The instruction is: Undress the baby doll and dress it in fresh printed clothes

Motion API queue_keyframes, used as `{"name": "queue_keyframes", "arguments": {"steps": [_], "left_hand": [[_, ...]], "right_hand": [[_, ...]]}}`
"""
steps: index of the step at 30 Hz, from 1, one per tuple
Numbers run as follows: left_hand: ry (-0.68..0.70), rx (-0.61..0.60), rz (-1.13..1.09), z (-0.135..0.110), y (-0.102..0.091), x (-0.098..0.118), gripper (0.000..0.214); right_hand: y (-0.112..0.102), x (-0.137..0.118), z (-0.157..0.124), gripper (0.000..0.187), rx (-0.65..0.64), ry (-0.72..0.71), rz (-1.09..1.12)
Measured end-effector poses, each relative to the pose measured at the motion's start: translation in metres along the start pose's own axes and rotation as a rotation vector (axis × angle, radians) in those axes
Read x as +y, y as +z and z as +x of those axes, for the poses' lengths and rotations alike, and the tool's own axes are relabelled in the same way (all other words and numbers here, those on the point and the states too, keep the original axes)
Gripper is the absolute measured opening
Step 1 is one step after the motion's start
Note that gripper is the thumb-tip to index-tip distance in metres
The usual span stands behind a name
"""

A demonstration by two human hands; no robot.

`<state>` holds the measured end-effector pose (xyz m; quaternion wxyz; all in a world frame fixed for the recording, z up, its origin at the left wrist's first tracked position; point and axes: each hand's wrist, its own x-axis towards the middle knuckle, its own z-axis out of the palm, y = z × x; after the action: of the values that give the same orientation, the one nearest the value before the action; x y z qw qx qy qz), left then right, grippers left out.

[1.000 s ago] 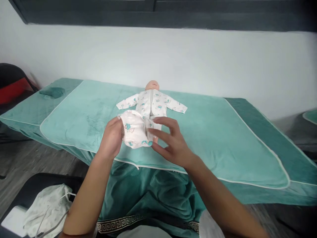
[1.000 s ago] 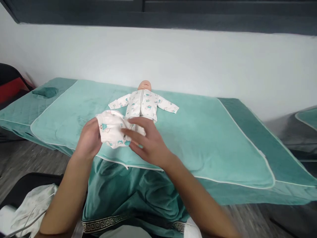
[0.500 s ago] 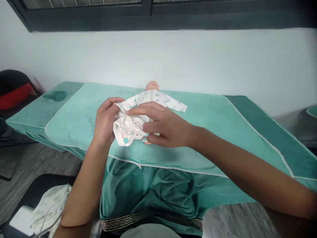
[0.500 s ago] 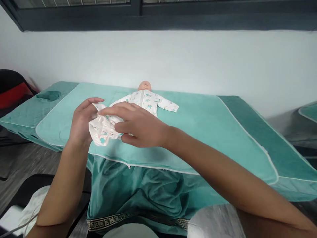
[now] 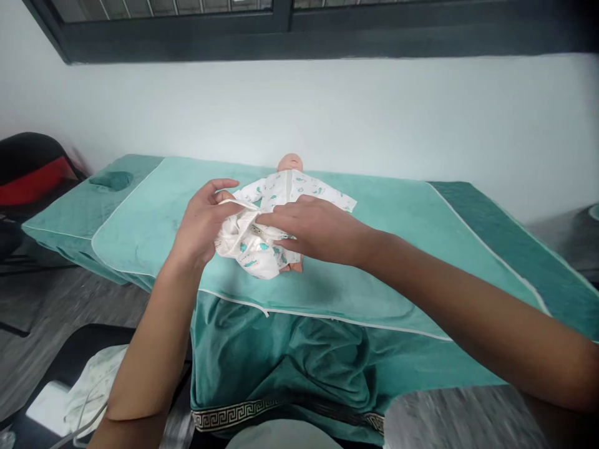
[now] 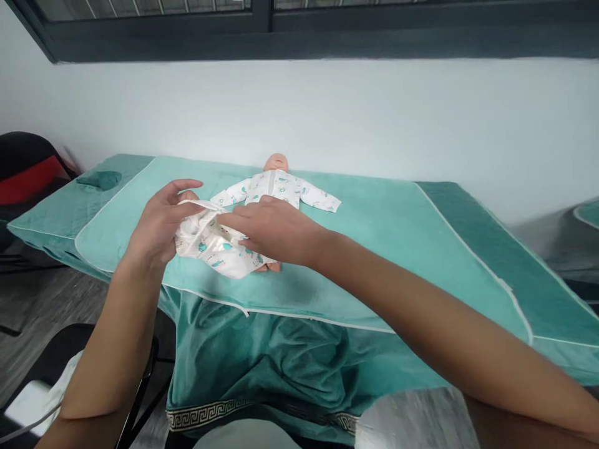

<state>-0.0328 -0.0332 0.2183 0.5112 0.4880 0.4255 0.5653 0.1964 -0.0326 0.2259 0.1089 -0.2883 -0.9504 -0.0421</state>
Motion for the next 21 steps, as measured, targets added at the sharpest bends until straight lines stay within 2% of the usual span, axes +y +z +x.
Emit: {"name": "queue_keyframes", "arguments": {"steps": [3,5,9,13,16,18,19,21], "left_hand": [[0.047,0.091,-0.044,-0.002,0.000,0.005,0.048],[0.119,0.132,-0.043,-0.004,-0.001,0.011,0.055],[0.263,0.127,0.009,-0.008,-0.006,0.025,0.058],[0.372,0.137,0.051,-0.007,-0.017,0.038,0.057],[0.487,0.182,0.134,-0.011,-0.021,0.043,0.055],[0.600,0.224,0.235,-0.018,-0.017,0.045,0.049],[0.653,0.219,0.291,-0.024,-0.014,0.045,0.045],[0.678,0.100,0.380,-0.035,-0.005,0.044,0.041]], "right_hand": [[-0.007,-0.006,0.001,0.050,0.043,0.103,0.022],[-0.014,-0.008,0.002,0.044,0.063,0.113,-0.009],[-0.030,-0.010,0.004,0.014,0.067,-0.091,-0.044],[-0.044,-0.016,0.004,0.015,0.098,-0.174,-0.020],[-0.050,-0.017,0.004,0.012,0.087,-0.116,0.048],[-0.052,-0.015,0.006,0.010,0.130,-0.034,0.108],[-0.052,-0.014,0.007,0.009,0.168,0.006,0.145],[-0.050,-0.013,0.011,0.007,0.257,0.068,0.233]]}}
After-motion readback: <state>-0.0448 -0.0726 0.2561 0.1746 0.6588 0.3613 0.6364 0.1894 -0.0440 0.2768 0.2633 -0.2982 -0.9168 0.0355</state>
